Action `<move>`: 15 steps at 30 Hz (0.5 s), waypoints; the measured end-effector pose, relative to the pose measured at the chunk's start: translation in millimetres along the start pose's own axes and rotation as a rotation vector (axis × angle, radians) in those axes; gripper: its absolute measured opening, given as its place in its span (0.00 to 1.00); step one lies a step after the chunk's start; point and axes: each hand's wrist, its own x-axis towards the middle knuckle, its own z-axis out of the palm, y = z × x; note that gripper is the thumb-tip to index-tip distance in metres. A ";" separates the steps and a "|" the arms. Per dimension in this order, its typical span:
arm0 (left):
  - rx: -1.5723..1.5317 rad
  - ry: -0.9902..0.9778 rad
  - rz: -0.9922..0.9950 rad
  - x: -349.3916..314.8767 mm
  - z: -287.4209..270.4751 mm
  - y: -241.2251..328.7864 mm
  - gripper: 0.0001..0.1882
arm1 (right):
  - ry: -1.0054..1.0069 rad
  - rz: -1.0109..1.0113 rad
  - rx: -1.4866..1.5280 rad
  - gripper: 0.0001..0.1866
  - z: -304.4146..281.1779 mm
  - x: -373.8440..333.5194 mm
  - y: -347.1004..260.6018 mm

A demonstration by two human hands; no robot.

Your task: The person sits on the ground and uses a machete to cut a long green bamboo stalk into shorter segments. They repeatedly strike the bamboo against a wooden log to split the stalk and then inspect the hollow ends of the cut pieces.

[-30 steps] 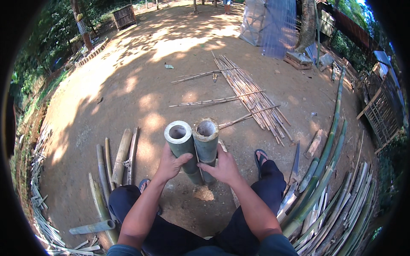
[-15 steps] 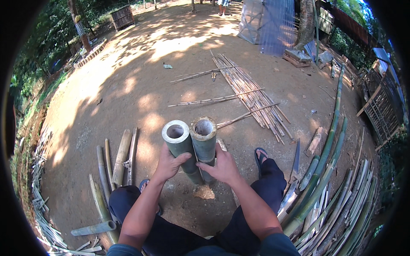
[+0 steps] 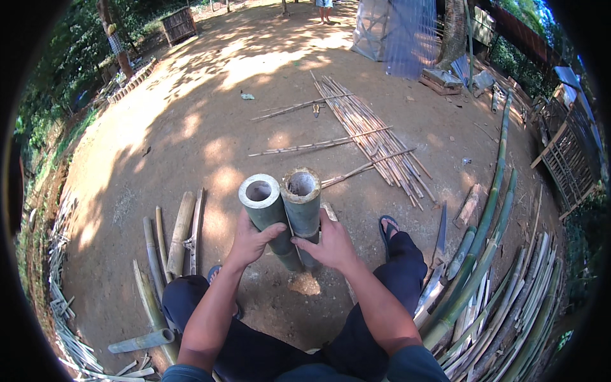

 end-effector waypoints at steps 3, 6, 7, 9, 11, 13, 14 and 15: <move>0.010 -0.006 -0.003 0.2 0.5 1.8 0.42 | -0.002 -0.003 0.009 0.38 -0.5 -0.4 -2.0; 0.016 -0.024 0.000 1.0 0.3 5.2 0.42 | -0.003 0.001 0.011 0.38 -1.3 -0.5 -2.8; 0.034 -0.030 0.003 1.6 0.0 6.3 0.42 | -0.004 -0.006 0.022 0.38 -1.7 0.2 -2.1; 0.031 -0.067 0.023 5.3 -1.9 8.2 0.43 | -0.021 -0.011 0.055 0.38 -2.9 3.7 0.7; 0.035 -0.079 0.031 12.3 -3.9 8.0 0.43 | -0.062 0.020 0.085 0.38 -5.0 10.6 5.5; 0.038 -0.070 0.054 24.1 -5.9 5.1 0.43 | -0.063 -0.020 0.127 0.38 -7.0 19.8 11.3; 0.122 -0.057 0.026 31.3 -8.6 3.3 0.43 | -0.051 -0.034 0.139 0.39 -7.2 22.9 13.9; 0.125 -0.062 -0.009 38.8 -10.0 1.3 0.44 | -0.094 0.010 0.178 0.39 -8.1 27.4 16.5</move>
